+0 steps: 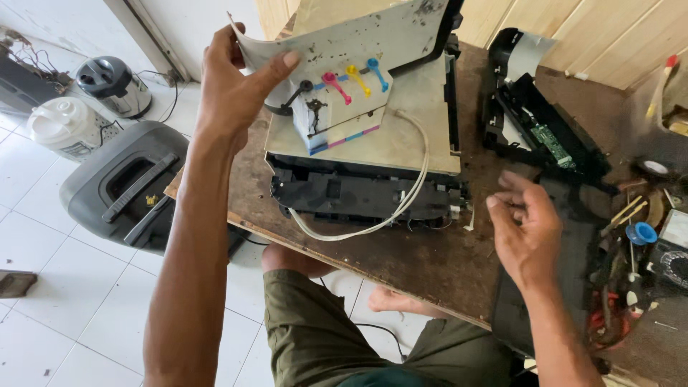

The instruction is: The person assembles a disassembled printer on a wooden table. They connect internal cables, attach the ink cartridge holder, and secure the control panel and side casing. The person works with the printer's internal components and plastic housing parts.

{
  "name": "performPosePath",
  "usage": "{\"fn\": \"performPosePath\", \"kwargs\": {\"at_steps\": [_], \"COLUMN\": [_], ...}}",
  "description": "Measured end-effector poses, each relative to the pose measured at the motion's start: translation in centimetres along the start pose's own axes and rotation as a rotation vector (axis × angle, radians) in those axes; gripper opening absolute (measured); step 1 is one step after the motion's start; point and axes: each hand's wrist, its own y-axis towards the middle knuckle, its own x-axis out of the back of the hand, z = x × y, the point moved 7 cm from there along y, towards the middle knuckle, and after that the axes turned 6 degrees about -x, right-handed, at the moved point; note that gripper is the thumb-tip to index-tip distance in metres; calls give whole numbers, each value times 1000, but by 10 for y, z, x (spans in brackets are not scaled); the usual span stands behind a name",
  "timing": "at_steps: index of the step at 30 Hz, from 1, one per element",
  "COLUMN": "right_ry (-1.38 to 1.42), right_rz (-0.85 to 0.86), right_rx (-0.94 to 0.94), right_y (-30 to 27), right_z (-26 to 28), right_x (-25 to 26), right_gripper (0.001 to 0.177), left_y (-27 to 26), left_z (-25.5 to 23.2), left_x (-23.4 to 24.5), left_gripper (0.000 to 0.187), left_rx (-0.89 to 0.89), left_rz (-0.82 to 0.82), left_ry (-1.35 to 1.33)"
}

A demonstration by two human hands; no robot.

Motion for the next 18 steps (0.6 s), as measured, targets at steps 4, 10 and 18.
{"fn": "performPosePath", "kwargs": {"at_steps": [4, 10, 18], "right_ry": [-114, -409, -523], "right_rz": [24, -58, 49], "right_rx": [184, 732, 616], "right_y": [22, 77, 63], "right_z": [50, 127, 172], "right_x": [18, 22, 40], "right_gripper": [46, 63, 58], "left_y": [-1, -30, -70], "left_z": [-13, -63, -105], "left_x": [0, -11, 32], "left_gripper": [70, 79, 71], "left_rx": [-130, -585, -649], "left_rz": [-6, -82, 47], "left_ry": [6, 122, -73]}}
